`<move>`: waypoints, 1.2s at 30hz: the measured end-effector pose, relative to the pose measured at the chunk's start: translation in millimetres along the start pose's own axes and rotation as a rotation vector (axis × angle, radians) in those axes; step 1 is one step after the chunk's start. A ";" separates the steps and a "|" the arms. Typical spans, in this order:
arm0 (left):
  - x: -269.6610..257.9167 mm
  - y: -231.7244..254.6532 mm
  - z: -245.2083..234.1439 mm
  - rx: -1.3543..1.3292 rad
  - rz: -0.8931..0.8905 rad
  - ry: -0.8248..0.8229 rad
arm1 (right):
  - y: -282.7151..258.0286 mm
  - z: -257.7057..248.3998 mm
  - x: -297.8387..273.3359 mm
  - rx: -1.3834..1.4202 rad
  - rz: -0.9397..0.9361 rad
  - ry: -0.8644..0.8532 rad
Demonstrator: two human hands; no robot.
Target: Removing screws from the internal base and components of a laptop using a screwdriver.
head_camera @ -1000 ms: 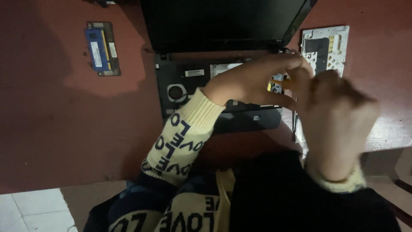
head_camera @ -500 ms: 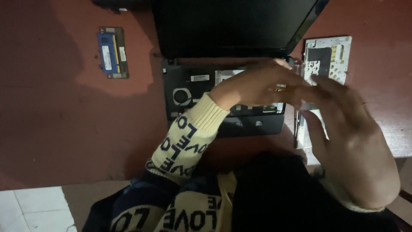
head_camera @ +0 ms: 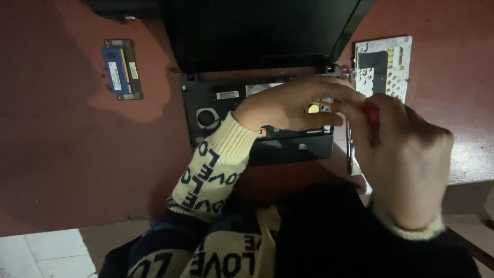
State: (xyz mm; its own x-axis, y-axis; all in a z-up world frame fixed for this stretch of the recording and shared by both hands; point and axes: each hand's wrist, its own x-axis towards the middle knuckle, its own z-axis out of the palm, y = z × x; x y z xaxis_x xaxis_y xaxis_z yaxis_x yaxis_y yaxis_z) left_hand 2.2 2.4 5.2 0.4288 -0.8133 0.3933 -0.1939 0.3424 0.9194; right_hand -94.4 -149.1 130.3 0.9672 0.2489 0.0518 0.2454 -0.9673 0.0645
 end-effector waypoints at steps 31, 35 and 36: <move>-1.6 0.8 -4.1 0.099 -0.035 0.051 | -5.3 35.7 -20.8 0.117 0.070 0.114; -3.2 3.4 -6.4 0.468 -0.214 0.194 | 5.8 32.9 -24.6 0.410 -0.004 0.188; -4.3 -3.8 -6.8 0.632 -0.215 0.230 | 6.6 28.8 -27.2 0.523 -0.001 0.293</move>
State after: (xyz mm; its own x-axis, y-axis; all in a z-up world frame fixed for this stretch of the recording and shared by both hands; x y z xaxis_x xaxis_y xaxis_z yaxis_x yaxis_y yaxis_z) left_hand 7.1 7.8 0.1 0.6770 -0.6884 0.2604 -0.5296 -0.2099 0.8219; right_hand -117.1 -163.7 100.7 0.9265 0.1810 0.3299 0.3183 -0.8445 -0.4308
